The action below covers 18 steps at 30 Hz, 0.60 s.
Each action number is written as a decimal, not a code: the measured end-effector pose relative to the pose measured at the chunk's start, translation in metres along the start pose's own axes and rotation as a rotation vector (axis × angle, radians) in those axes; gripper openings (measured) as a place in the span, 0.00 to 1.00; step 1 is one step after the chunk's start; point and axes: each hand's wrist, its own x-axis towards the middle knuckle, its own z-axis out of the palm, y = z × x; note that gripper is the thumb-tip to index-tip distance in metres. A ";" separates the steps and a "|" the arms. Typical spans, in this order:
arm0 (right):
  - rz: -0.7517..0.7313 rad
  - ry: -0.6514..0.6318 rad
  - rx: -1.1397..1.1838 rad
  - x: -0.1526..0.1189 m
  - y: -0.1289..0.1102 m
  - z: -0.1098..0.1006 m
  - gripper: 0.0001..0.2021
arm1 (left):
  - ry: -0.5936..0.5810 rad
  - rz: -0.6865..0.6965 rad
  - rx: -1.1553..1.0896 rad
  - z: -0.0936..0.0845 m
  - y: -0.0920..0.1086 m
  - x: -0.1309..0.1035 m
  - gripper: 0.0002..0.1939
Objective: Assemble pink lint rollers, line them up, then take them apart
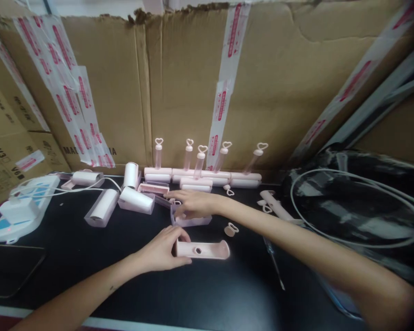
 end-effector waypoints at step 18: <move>0.810 0.378 0.041 -0.113 0.019 0.017 0.18 | -0.003 0.006 -0.019 -0.001 -0.001 0.001 0.18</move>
